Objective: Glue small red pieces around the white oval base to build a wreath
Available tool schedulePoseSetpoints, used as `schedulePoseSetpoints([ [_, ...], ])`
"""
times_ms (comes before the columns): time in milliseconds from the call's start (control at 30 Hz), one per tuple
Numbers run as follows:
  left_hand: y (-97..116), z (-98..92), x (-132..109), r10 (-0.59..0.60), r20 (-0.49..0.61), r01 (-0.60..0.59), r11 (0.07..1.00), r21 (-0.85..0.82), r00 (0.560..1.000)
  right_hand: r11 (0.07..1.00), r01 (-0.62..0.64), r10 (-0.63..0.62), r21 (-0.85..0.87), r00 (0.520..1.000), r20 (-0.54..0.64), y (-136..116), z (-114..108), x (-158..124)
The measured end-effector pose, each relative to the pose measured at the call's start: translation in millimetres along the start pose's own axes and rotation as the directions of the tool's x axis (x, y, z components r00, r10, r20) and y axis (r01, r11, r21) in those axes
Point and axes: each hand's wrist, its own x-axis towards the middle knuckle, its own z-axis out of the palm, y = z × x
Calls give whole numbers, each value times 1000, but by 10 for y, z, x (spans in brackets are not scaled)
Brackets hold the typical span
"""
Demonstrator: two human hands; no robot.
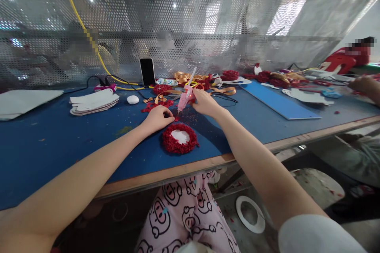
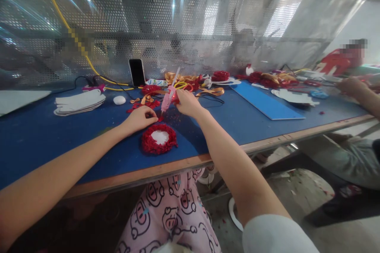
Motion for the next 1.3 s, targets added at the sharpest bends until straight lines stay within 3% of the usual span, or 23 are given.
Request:
schedulePoseSetpoints([
  [1300, 7, 8, -1, 10, 5, -10, 1000, -1, 1000, 990, 67, -67, 126, 998, -5, 3, 17, 29],
])
